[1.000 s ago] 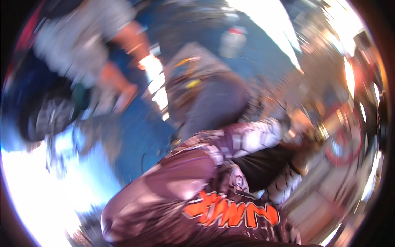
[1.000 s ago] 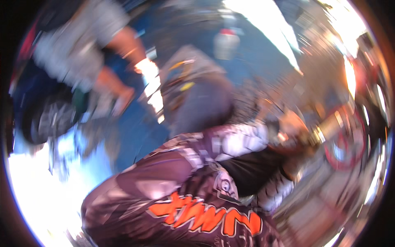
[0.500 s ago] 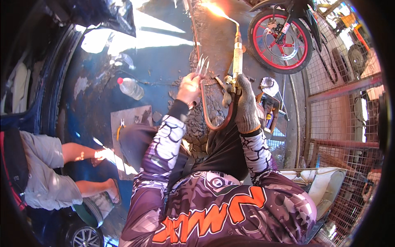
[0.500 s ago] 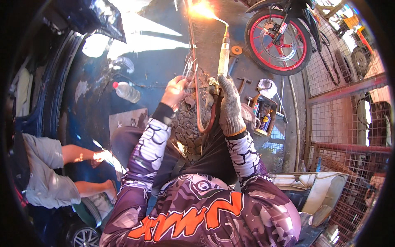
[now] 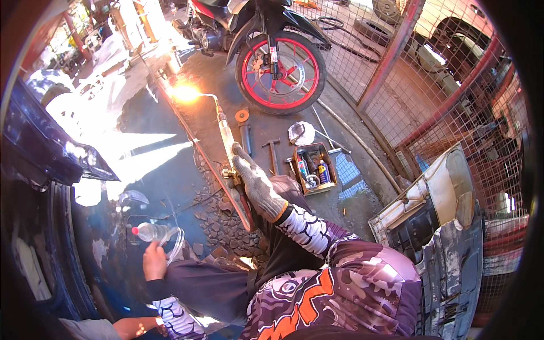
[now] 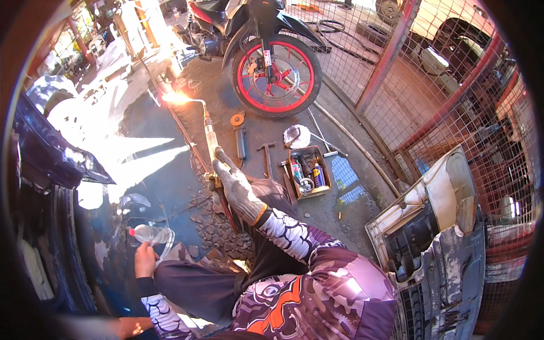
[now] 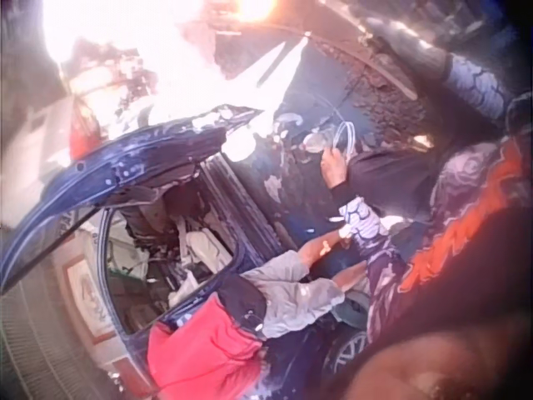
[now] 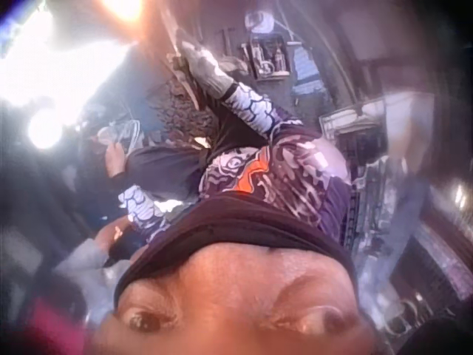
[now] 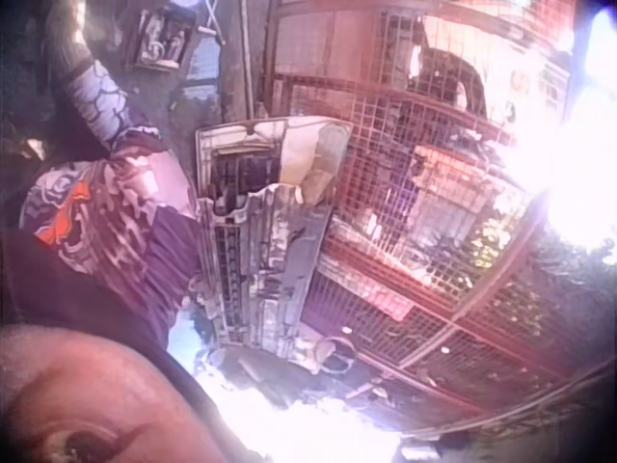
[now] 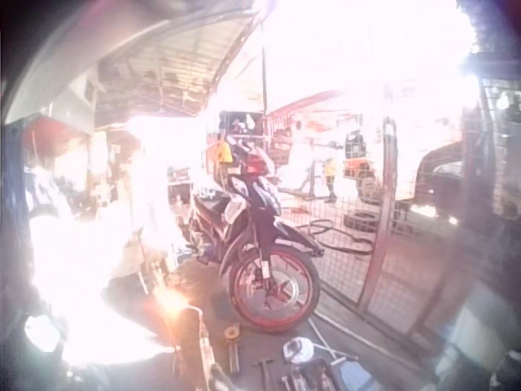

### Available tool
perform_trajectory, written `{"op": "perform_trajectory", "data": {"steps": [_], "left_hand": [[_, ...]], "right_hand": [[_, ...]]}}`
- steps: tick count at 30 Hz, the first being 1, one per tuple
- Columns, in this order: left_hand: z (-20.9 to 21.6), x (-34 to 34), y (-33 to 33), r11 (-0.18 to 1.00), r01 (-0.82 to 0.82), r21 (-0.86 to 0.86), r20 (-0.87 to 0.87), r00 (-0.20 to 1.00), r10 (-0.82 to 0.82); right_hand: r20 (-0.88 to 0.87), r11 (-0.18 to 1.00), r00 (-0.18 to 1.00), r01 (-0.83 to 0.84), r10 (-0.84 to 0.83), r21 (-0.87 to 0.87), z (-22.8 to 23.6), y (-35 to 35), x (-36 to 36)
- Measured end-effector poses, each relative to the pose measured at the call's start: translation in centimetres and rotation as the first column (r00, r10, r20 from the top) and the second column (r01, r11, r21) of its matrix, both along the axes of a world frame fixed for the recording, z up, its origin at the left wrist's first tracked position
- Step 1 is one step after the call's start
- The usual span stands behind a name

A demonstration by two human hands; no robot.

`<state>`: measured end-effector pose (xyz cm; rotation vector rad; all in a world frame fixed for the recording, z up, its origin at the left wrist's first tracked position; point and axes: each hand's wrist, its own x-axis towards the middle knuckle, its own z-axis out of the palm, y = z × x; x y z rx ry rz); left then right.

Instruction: The person uses a welding torch and filler wire to weld a section of a car's body panel. They adjust the torch and wire repeatedly while seated on the floor in a workshop environment.

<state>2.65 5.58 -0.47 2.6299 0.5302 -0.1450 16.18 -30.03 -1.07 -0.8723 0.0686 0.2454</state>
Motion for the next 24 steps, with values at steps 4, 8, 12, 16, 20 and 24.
{"op": "perform_trajectory", "data": {"steps": [4, 8, 12, 16, 20, 24], "left_hand": [[-4.9, -1.1, 1.7, 0.972, 0.048, 0.228, -0.029, 0.999, -0.043], [-6.7, -0.6, 3.1, 0.978, 0.201, -0.057, 0.028, 0.979, -0.200], [-5.1, -0.4, 2.9, 0.988, 0.156, -0.011, 0.282, 0.948, -0.147], [-1.0, -2.1, 4.4, 0.894, -0.140, -0.426, 0.168, 0.959, 0.230], [-1.2, -4.3, 4.6, 0.806, -0.204, -0.556, 0.120, 0.939, 0.321], [-3.5, -4.7, 3.2, 0.943, -0.048, -0.329, 0.146, 0.984, 0.100]], "right_hand": [[0.070, 0.997, 0.997, -0.013, 0.007, 0.082, -0.4, 0.0, 0.0], [0.086, 1.000, 0.996, 0.021, -0.022, 0.011, 0.3, 0.1, -0.6], [0.114, 0.999, 0.993, 0.019, -0.024, 0.049, 0.4, 0.0, -0.5], [0.109, 0.995, 0.994, 0.006, -0.017, 0.095, 0.3, -0.2, -0.1], [0.106, 0.963, 0.994, -0.048, 0.020, 0.264, 0.3, -0.7, -0.3], [0.072, 0.996, 0.997, 0.005, -0.011, 0.086, 0.6, -0.9, -0.7]]}}
